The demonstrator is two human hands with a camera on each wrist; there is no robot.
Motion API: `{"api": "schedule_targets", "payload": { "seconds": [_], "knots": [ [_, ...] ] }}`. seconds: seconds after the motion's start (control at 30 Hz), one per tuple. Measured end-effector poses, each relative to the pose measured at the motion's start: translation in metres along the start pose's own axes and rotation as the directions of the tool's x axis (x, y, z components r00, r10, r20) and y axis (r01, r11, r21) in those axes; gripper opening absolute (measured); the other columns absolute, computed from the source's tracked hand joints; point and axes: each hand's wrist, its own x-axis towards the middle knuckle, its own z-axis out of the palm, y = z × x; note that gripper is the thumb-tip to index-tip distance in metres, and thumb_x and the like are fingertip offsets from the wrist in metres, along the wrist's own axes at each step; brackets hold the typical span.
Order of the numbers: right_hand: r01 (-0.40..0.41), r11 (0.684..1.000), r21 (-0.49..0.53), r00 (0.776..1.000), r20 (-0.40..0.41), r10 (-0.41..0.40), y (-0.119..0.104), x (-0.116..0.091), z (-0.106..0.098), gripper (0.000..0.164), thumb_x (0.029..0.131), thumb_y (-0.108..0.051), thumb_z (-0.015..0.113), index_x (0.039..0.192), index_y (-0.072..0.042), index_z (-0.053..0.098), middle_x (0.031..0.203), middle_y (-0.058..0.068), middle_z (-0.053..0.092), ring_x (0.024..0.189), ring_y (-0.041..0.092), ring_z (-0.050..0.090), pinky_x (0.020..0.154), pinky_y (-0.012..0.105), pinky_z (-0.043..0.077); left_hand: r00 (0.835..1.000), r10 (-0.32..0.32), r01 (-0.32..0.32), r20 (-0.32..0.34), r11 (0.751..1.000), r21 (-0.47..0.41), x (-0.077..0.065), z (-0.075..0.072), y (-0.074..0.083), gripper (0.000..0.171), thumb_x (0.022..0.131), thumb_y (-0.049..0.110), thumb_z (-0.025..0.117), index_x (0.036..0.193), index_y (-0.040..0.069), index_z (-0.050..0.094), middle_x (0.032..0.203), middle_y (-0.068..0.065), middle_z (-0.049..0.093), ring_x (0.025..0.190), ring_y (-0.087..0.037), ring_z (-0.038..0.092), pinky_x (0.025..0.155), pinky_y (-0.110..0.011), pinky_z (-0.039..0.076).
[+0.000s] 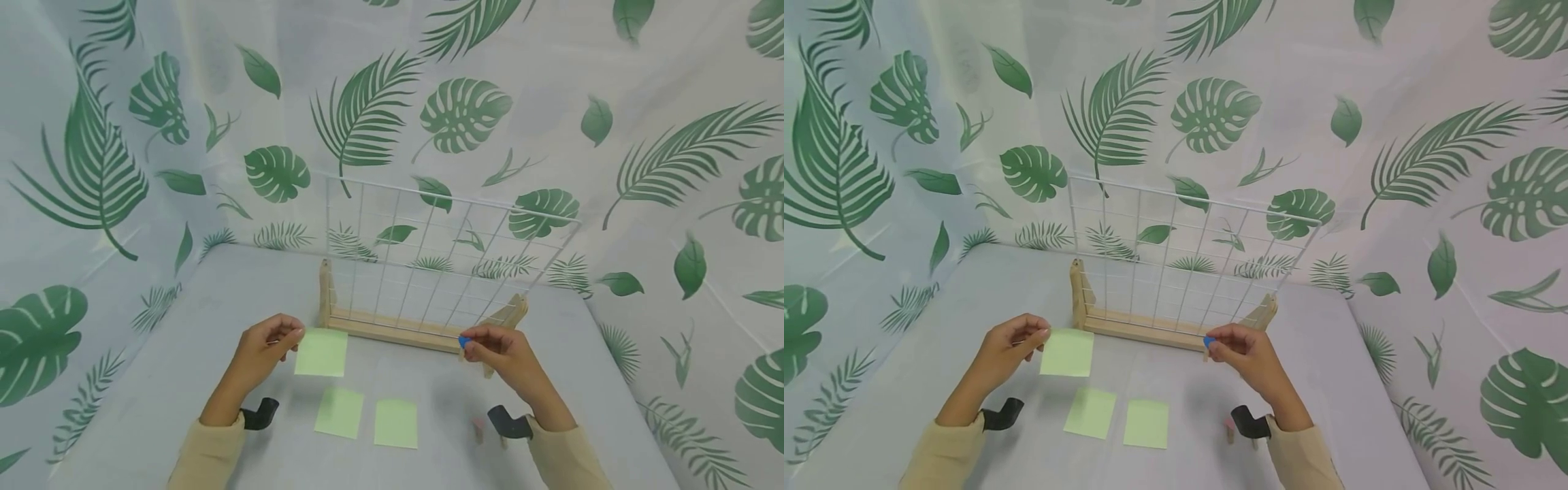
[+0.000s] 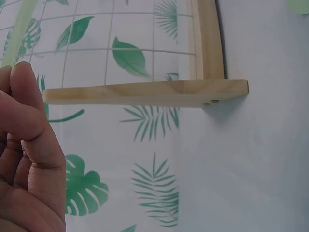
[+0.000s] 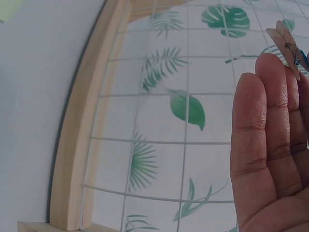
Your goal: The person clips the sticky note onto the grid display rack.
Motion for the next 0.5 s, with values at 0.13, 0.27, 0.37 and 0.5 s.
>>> {"api": "schedule_targets", "payload": {
  "seconds": [0.13, 0.27, 0.37, 0.5],
  "knots": [
    [0.020, 1.000, -0.002, 1.000, -0.004, -0.020, -0.002, 0.002, 0.001, 0.017, 0.102, 0.010, 0.064, 0.116, 0.020, 0.067, 0.100, 0.002, 0.077, 0.088, 0.007, 0.075, 0.080, 0.023, 0.064, 1.000, -0.001, 0.001, 0.004, 1.000, -0.010, 0.004, 0.005, 0.001, 0.011, 0.107, 0.013, 0.069, 0.110, 0.002, 0.073, 0.092, -0.006, 0.072, 0.080, -0.020, 0.067, 0.065, -0.027, 0.056],
    [0.022, 1.000, 0.007, 1.000, -0.006, -0.022, -0.004, 0.004, 0.005, 0.018, 0.102, 0.010, 0.064, 0.117, 0.021, 0.067, 0.100, 0.002, 0.077, 0.088, 0.006, 0.074, 0.081, 0.022, 0.063, 1.000, 0.010, -0.010, 0.019, 1.000, -0.025, 0.009, 0.013, 0.001, 0.011, 0.107, 0.012, 0.069, 0.111, 0.002, 0.073, 0.093, -0.006, 0.073, 0.081, -0.021, 0.068, 0.067, -0.031, 0.058],
    [0.020, 1.000, 0.020, 1.000, -0.004, -0.020, -0.006, 0.006, 0.008, 0.018, 0.103, 0.009, 0.064, 0.117, 0.021, 0.066, 0.099, 0.001, 0.076, 0.088, 0.006, 0.074, 0.081, 0.022, 0.063, 0.999, 0.024, -0.023, 0.029, 0.999, -0.030, 0.012, 0.018, 0.001, 0.010, 0.107, 0.011, 0.070, 0.111, 0.002, 0.073, 0.092, -0.006, 0.073, 0.080, -0.018, 0.068, 0.068, -0.032, 0.059],
    [0.021, 0.999, 0.026, 1.000, -0.004, -0.021, -0.007, 0.009, 0.012, 0.018, 0.102, 0.009, 0.064, 0.116, 0.021, 0.067, 0.100, 0.000, 0.076, 0.088, 0.008, 0.075, 0.081, 0.023, 0.064, 0.998, 0.042, -0.041, 0.039, 0.999, -0.033, 0.016, 0.023, 0.003, 0.011, 0.107, 0.012, 0.070, 0.111, 0.002, 0.073, 0.092, -0.005, 0.073, 0.081, -0.024, 0.070, 0.069, -0.033, 0.060]
  ]
}}
